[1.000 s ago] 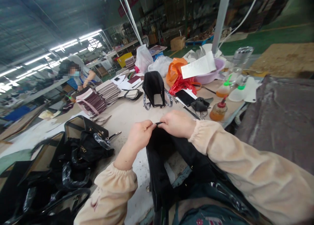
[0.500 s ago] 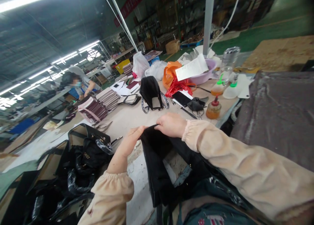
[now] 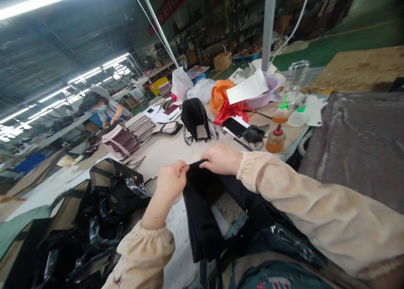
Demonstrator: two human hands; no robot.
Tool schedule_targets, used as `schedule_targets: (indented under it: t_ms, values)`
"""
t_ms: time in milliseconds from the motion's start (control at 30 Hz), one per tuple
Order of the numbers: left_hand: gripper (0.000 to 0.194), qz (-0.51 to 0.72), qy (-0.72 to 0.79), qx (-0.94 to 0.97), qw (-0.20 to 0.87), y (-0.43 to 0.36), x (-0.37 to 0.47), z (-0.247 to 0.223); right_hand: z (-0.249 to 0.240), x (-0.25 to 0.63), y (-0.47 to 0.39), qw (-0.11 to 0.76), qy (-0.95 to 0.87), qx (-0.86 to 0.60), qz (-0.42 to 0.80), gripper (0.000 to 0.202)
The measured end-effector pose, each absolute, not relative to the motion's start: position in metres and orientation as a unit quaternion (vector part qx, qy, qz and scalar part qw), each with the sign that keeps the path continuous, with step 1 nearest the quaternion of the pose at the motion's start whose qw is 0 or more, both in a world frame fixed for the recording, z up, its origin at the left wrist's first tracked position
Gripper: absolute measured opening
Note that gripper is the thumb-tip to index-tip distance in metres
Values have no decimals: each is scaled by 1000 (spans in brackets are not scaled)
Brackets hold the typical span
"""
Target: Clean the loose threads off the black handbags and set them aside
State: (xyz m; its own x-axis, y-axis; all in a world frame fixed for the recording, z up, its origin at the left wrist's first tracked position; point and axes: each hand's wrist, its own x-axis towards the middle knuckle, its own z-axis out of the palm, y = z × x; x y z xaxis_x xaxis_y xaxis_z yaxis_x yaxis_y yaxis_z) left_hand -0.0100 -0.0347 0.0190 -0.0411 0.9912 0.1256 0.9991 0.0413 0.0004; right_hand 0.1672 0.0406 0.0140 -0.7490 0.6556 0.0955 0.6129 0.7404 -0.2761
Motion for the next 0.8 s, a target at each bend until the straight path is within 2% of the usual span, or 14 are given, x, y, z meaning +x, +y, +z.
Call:
schedule_targets:
  t_ms: [500, 667, 800]
  values:
    - [27, -134, -737, -663, -11, -36, -17, 10, 19, 147, 41, 117, -948, -296, 29, 33]
    - [38, -180, -704, -680, -96, -36, -22, 6, 15, 168, 54, 93, -942, -289, 141, 54]
    - [44, -282, -683, -635, -226, -37, -26, 5, 10, 192, 62, 144, -910, -306, 238, 64]
